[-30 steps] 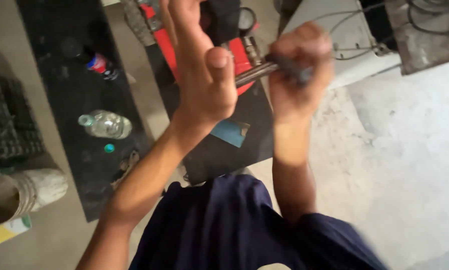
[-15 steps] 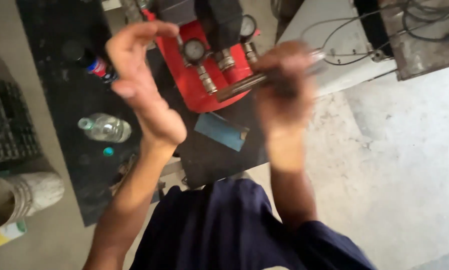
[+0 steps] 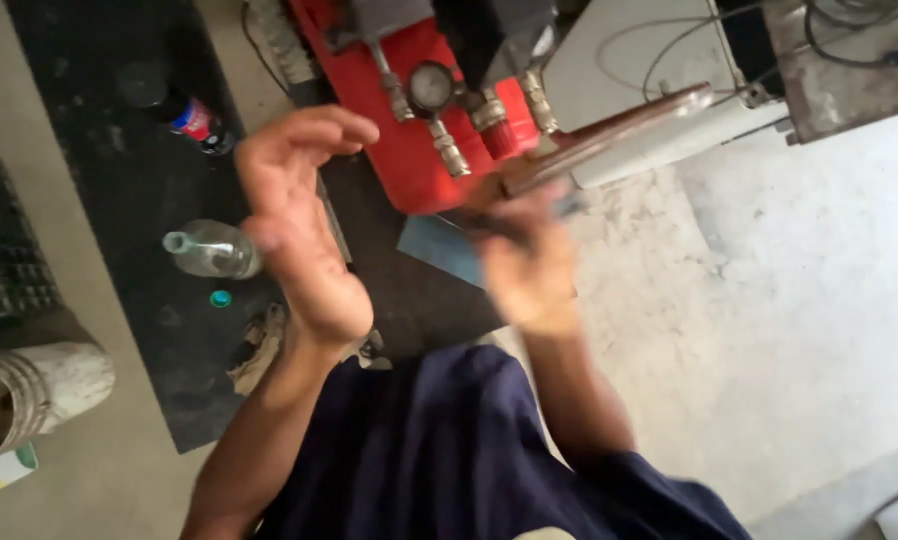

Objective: The person cleans a curved metal pipe by hand, then uses a piece of sandpaper to scrub the surface. They continue to wipe the pipe with a cloth to remove residue.

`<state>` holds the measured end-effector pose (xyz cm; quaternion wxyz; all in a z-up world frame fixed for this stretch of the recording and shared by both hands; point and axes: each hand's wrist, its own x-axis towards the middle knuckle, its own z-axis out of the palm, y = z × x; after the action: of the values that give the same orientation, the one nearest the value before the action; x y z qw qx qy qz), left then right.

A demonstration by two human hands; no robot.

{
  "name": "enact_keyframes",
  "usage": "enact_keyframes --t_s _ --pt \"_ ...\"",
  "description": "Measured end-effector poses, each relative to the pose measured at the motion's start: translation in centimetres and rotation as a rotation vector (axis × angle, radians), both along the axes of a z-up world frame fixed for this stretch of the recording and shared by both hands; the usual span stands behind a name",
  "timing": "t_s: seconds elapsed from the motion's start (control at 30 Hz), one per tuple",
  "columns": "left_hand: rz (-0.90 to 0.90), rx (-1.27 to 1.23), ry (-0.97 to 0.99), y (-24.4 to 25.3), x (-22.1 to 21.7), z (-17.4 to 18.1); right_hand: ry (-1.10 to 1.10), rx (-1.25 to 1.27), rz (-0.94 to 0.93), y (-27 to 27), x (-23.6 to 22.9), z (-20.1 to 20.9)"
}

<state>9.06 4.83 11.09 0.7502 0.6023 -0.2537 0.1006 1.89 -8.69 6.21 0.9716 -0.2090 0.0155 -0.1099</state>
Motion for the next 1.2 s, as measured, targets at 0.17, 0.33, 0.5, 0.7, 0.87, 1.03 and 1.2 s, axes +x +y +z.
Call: enact_keyframes --t_s 0.17,0.33,0.5,0.7,0.87,1.03,1.2 --pt "-0.053 -0.042 0.116 1.6 0.4 -0.5 0.063 -0.213 0.091 0.3 -5.5 -3.7" --pt "-0.277 0.099 0.162 1.2 -0.3 -1.3 0.232 -0.149 -0.079 0.4 -7.8 -4.9" --pt "-0.328 0.292 0.041 -0.4 -1.7 -2.4 0.629 -0.431 -0.357 0.5 -8.8 -3.8" --pt "-0.108 0.241 -0.335 -3.1 -0.4 -1.9 0.717 -0.582 -0.410 0.5 -9.1 -3.0" --pt "-0.249 0.220 -0.277 -2.6 0.4 -2.3 0.827 -0.755 -0.749 -0.4 -9.9 -5.4" --pt "-0.305 0.247 0.039 -0.3 -0.8 -1.5 0.748 -1.320 -1.119 0.8 -7.5 -0.1" --pt "-0.252 0.185 -0.036 -0.2 -1.0 -0.4 0.273 -1.722 -1.535 -1.0 -3.9 2.2"
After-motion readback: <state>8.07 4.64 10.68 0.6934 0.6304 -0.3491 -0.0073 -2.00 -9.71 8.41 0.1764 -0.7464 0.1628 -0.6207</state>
